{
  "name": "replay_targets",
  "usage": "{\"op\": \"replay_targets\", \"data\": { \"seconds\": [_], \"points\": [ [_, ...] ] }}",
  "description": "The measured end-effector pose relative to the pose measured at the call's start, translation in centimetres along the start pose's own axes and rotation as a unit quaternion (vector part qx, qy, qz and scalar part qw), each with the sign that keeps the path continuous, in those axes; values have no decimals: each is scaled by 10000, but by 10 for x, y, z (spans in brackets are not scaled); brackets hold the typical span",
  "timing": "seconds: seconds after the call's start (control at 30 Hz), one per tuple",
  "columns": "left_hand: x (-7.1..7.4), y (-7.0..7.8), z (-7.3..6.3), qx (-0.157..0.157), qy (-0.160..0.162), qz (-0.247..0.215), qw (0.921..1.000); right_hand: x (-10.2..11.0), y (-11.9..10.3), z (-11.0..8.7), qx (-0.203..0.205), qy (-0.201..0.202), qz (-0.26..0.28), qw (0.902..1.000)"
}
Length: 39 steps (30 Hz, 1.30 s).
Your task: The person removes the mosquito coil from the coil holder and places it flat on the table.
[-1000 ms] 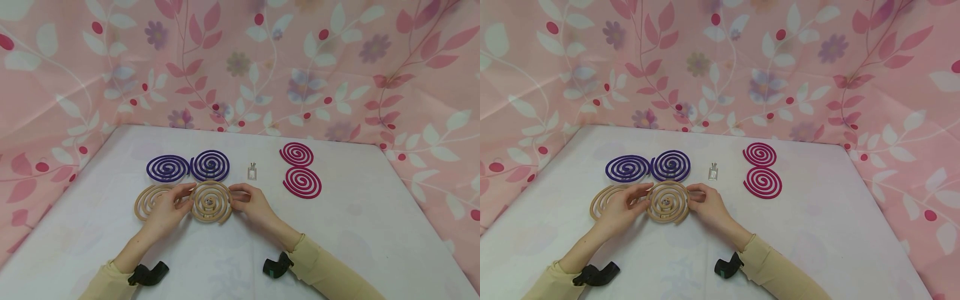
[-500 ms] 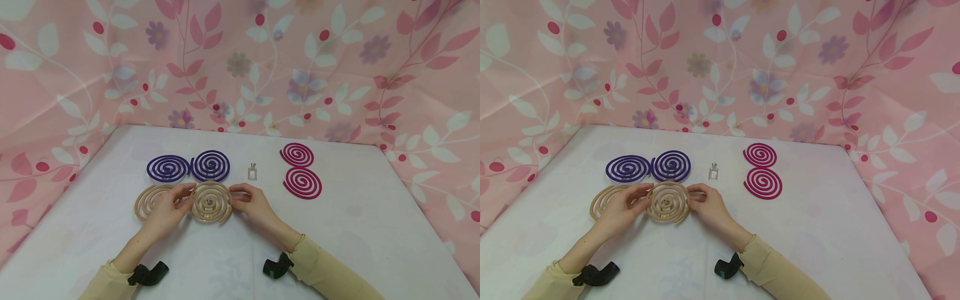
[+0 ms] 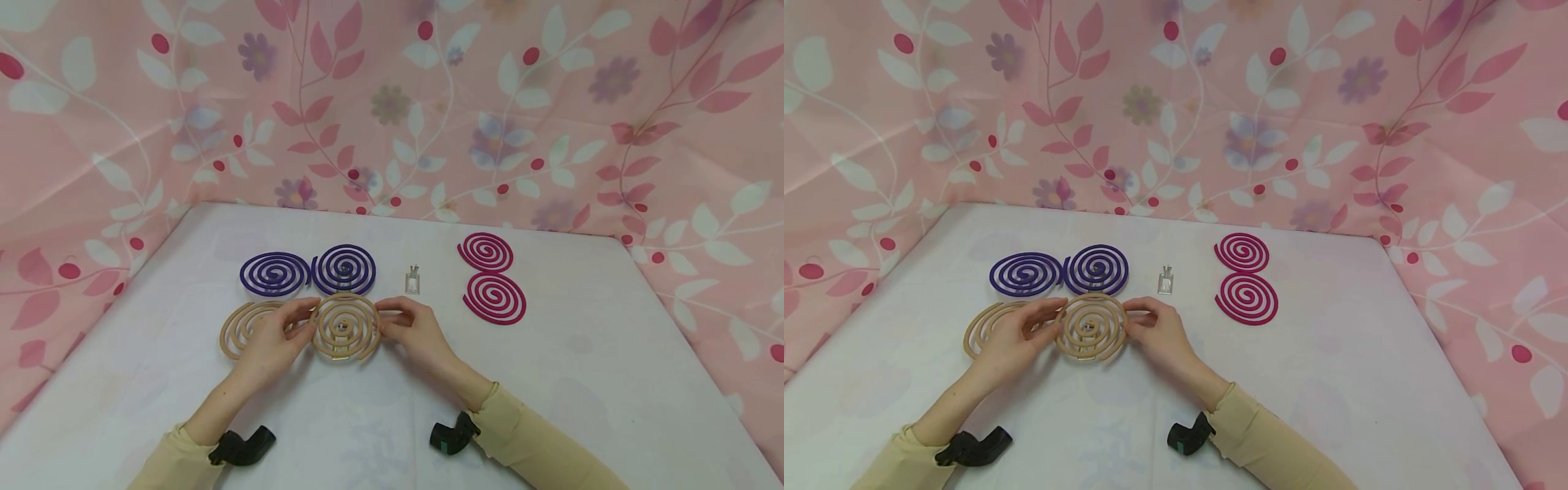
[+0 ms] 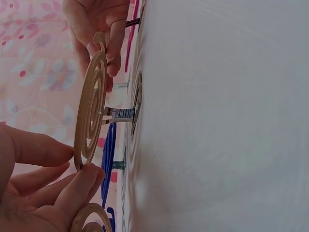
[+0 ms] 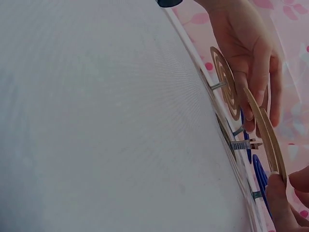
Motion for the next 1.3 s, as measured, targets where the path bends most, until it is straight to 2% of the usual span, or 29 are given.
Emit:
{"op": "replay_targets", "data": {
  "seconds": [0.23,0.5,0.63,0.73,0.87,1.0,1.1,1.2,1.3],
  "points": [
    [2,1,2,-39,43,-234,9997,1,-3,-1,73,83,78,9999],
    [6,5,3,58,196,-89,9998,2,-5,2,20,113,133,9998],
    [5,6,5,113,148,-355,9992,6,-8,2,-152,265,46,9995],
    [4,5,8,300,36,-755,9967,12,-11,1,-300,352,112,9989],
    [1,7,10,697,-149,-1559,9852,19,-13,-3,-413,372,241,9982],
    [-8,11,9,1008,-439,-2444,9634,28,-14,-12,-494,488,313,9971],
    [-17,15,6,1117,-591,-2819,9511,37,-13,-19,-614,530,443,9957],
    [-27,21,5,1085,-656,-2930,9477,47,-13,-25,-702,528,552,9946],
    [-37,28,6,948,-710,-2878,9503,60,-12,-30,-661,535,565,9948]
  ]
}}
Point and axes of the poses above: each hand's wrist, its own z-axis towards the middle knuckle, its own x-axis out of the back of the hand, y = z × x, the point moved 1 cm from there along z, towards the middle knuckle, and after that the axes turned 5 degrees about y, right-handed, at the moved point
